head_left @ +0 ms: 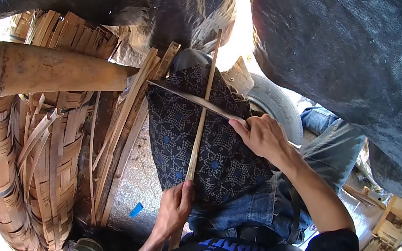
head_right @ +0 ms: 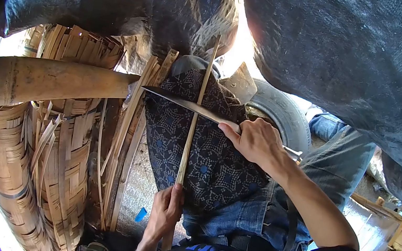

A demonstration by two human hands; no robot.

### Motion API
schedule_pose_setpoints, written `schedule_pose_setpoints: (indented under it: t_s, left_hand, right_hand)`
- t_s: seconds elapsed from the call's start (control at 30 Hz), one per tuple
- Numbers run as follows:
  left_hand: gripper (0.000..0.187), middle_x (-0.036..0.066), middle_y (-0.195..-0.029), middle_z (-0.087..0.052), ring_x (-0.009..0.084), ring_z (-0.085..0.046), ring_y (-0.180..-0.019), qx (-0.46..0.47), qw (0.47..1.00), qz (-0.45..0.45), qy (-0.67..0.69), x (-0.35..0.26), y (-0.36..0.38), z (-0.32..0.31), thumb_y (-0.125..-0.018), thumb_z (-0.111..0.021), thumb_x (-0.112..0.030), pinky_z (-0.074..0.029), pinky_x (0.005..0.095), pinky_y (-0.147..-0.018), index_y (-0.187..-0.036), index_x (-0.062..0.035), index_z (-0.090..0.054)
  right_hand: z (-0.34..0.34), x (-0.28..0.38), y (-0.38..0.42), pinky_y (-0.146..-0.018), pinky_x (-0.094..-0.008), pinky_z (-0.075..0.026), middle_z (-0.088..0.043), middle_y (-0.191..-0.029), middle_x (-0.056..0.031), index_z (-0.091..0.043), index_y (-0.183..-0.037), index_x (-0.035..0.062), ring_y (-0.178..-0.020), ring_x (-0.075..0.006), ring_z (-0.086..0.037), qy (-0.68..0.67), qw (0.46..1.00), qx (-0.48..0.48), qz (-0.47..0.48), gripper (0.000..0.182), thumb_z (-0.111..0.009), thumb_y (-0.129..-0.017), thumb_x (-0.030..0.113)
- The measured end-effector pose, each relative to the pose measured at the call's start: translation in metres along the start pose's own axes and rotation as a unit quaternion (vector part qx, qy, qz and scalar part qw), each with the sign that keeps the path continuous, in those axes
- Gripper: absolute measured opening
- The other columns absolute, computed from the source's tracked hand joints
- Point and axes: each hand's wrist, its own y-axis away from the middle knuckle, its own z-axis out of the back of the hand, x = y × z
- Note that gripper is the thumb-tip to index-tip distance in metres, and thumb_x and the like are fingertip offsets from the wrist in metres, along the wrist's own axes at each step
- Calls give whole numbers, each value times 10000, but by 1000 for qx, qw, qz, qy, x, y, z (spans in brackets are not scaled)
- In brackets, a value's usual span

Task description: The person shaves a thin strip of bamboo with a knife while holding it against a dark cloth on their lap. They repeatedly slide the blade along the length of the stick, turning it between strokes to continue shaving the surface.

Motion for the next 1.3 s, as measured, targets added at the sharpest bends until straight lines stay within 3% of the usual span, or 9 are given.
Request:
schedule_pose_setpoints:
  t_s: [0.33,0.5,0.6,0.63,0.73,0.87,0.93,1.2,1.3]
  left_hand:
    - [468,50,-492,-423,106,-394,-460,-7,1000,23,8,-2,26,2,-989,-388,-283,-335,311,-442,-642,13,-496]
    - [455,2,-505,-413,74,-370,-468,26,996,63,64,13,46,6,-991,-393,-302,-297,270,-429,-653,-11,-485]
    - [454,-19,-519,-407,64,-359,-464,36,986,83,139,17,36,4,-993,-384,-313,-287,252,-424,-648,-31,-471]
    - [458,-35,-528,-398,58,-355,-460,26,989,63,130,16,31,5,-995,-374,-327,-282,241,-419,-643,-48,-461]
    - [471,-29,-519,-401,57,-364,-448,42,988,56,139,6,20,10,-999,-357,-338,-288,237,-416,-641,-48,-455]
    - [498,-15,-473,-407,65,-404,-392,64,990,32,121,20,15,10,-991,-348,-400,-316,226,-372,-653,-54,-463]
    - [471,-26,-507,-391,59,-359,-448,45,993,40,103,19,22,10,-999,-359,-336,-294,244,-420,-644,-41,-450]
    - [479,-3,-511,-421,79,-401,-472,16,998,47,40,21,43,10,-995,-367,-316,-322,271,-437,-637,-13,-468]
    - [418,-2,-509,-440,96,-454,-462,62,990,59,109,27,39,14,-991,-376,-313,-362,267,-440,-726,-19,-511]
  right_hand:
    - [1,24,-16,-362,-389,-398,-442,-394,-98,-454,-470,56,-329,-245,-447,-24,996,40,-75,608,-524,-891,490]
    - [-2,-3,-58,-351,-366,-361,-384,-360,-67,-489,-464,26,-315,-188,-424,-99,954,161,-233,679,-363,-973,459]
    - [12,-9,-54,-425,-410,-364,-443,-419,-164,-534,-529,-5,-377,-260,-492,-149,947,178,-221,638,-391,-967,436]
    - [4,-7,-41,-471,-433,-362,-472,-470,-202,-542,-573,-7,-432,-301,-515,-114,984,86,-104,599,-405,-963,427]
    - [46,18,-30,-495,-437,-368,-500,-523,-193,-565,-674,-6,-482,-319,-524,-167,933,236,-215,503,-453,-951,398]
    - [21,10,-10,-505,-440,-403,-522,-573,-135,-580,-772,31,-512,-322,-512,-102,980,129,-114,354,-541,-915,352]
    - [3,3,-3,-479,-417,-417,-470,-513,-116,-523,-650,46,-464,-296,-473,-41,999,-4,-2,398,-551,-909,347]
    - [3,8,-7,-455,-429,-422,-474,-491,-156,-495,-562,44,-488,-317,-511,-39,995,84,-39,489,-542,-907,388]
    - [-5,2,-7,-431,-396,-419,-415,-394,-108,-437,-479,71,-379,-258,-478,-30,999,-20,27,577,-521,-908,449]
